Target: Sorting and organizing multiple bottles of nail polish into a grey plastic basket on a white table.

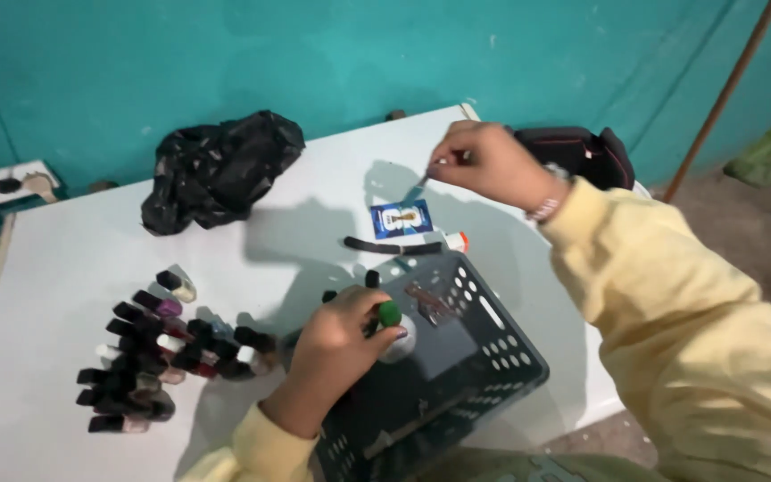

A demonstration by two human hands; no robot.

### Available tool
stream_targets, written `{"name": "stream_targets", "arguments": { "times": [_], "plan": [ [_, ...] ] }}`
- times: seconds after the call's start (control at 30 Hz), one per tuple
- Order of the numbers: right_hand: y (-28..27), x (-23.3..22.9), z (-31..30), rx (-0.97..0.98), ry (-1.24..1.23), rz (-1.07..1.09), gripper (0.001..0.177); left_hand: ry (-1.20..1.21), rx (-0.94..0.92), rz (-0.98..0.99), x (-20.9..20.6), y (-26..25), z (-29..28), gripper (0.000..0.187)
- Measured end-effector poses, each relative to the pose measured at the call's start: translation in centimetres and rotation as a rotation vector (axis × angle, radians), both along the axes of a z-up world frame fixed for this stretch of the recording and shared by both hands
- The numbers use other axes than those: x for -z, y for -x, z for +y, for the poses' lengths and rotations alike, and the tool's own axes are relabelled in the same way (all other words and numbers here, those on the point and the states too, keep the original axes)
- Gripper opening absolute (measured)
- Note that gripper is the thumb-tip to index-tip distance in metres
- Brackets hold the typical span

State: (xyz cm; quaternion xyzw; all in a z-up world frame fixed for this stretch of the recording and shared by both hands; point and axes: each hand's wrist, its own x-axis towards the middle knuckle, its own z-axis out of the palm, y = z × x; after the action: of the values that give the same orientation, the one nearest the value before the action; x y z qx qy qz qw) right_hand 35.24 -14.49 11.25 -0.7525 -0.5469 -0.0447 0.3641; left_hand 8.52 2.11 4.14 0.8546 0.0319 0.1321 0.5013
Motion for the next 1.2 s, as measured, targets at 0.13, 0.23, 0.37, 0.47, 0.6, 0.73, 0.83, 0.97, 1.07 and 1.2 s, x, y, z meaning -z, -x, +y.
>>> {"name": "stream_targets", "arguments": {
  "times": [0.13,0.23,0.37,0.47,0.6,0.73,0.83,0.97,1.07,1.2],
  "plan": [
    [4.1,-1.6,-4.6,-0.036,0.017,0.006,0.011,-0.283,0.033,-0.292,2.3,-0.4,-0.4,0.044],
    [6.5,-1.1,-6.1,-0.043,0.191,0.021,0.012,-0.448,-0.001,-0.365,3.7,-1.3,-0.3,0.038],
    [7.5,1.7,-6.2,-0.077,0.270,-0.049,0.011,-0.503,-0.049,-0.256,5.4,-2.3,-0.1,0.037],
    [7.5,3.6,-5.8,-0.041,0.321,-0.099,0.011,-0.508,-0.052,-0.337,5.2,-2.7,-0.4,0.039],
    [7.2,5.9,-5.3,-0.032,0.345,-0.146,0.010,-0.525,-0.026,-0.262,4.2,-2.9,-1.2,0.039],
    [7.1,7.4,-5.0,-0.029,0.382,-0.170,0.009,-0.600,-0.047,-0.252,3.8,-3.0,-1.6,0.037],
    [6.8,7.6,-4.8,-0.027,0.420,-0.178,0.009,-0.628,-0.046,-0.265,3.4,-3.2,-1.8,0.038],
    [5.9,6.8,-4.6,-0.029,0.433,-0.105,0.017,-0.643,-0.076,-0.249,4.4,-3.2,-1.8,0.045],
    [3.6,6.6,-4.2,-0.018,0.378,-0.036,0.021,-0.617,-0.082,-0.237,4.2,-3.0,-1.6,0.050],
    [-0.4,7.7,-3.7,0.062,0.309,0.209,0.024,-0.594,-0.030,-0.109,3.0,-2.7,-0.9,0.056]
  ]
}}
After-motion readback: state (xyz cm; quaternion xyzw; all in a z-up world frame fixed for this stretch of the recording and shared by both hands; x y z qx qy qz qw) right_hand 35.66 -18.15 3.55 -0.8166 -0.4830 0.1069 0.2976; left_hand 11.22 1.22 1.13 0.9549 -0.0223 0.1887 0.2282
